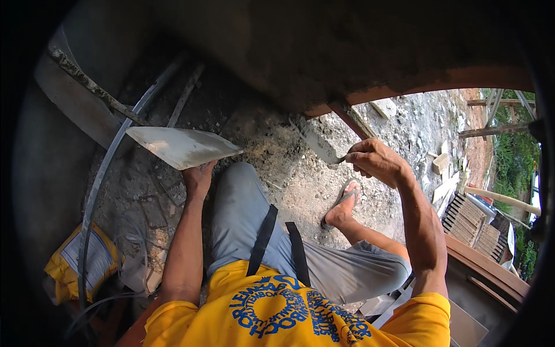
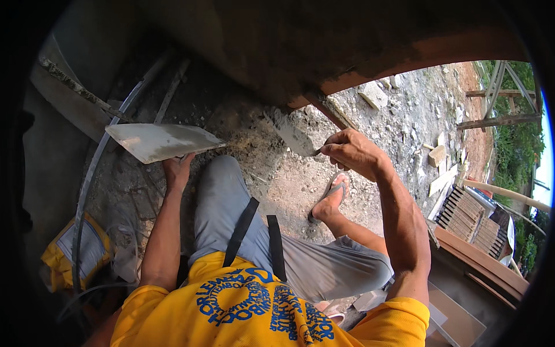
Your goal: The person scoops cement from a bucket with a trowel and applies it to a wooden frame, smoothing it with a float. The person repeatedly scoops and applies cement to the frame, working on different sections.
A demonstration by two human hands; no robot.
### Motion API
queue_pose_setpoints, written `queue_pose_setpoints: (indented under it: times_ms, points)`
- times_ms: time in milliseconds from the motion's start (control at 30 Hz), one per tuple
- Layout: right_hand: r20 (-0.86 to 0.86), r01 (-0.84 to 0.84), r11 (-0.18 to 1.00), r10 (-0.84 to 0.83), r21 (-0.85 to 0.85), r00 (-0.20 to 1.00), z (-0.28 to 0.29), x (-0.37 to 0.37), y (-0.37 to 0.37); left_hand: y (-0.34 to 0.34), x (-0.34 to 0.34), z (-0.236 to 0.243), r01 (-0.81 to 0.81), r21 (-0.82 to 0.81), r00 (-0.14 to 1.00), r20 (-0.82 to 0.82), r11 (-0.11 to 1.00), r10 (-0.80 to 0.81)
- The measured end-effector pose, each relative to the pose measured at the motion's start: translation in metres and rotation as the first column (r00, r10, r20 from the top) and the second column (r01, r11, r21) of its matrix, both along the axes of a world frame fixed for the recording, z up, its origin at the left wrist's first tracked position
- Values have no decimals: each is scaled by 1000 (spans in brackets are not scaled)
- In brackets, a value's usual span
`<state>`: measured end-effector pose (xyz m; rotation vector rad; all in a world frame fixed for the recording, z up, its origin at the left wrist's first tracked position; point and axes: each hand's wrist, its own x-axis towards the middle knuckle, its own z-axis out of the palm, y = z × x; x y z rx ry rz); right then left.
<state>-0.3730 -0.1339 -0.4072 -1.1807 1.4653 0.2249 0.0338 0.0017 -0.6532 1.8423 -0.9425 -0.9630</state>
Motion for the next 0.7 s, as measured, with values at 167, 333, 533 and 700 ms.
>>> queue_pose_setpoints:
  times_ms: [167,333,533,700]
  points:
    - [34,-150,983,154,-108,987,78,-13,5,-10,11,4,-13,7,1000,11,1000,13]
    - [-485,-562,803,418,-198,768,-13,-2,55,-28,24,9,-171,-5,940,-300,985,162]
    - [-407,-388,793,195,-471,893,-98,11,52,-27,29,29,-212,47,912,-349,976,215]
    - [-413,-419,701,192,-577,890,-109,24,27,-24,27,17,-166,18,951,-263,986,165]
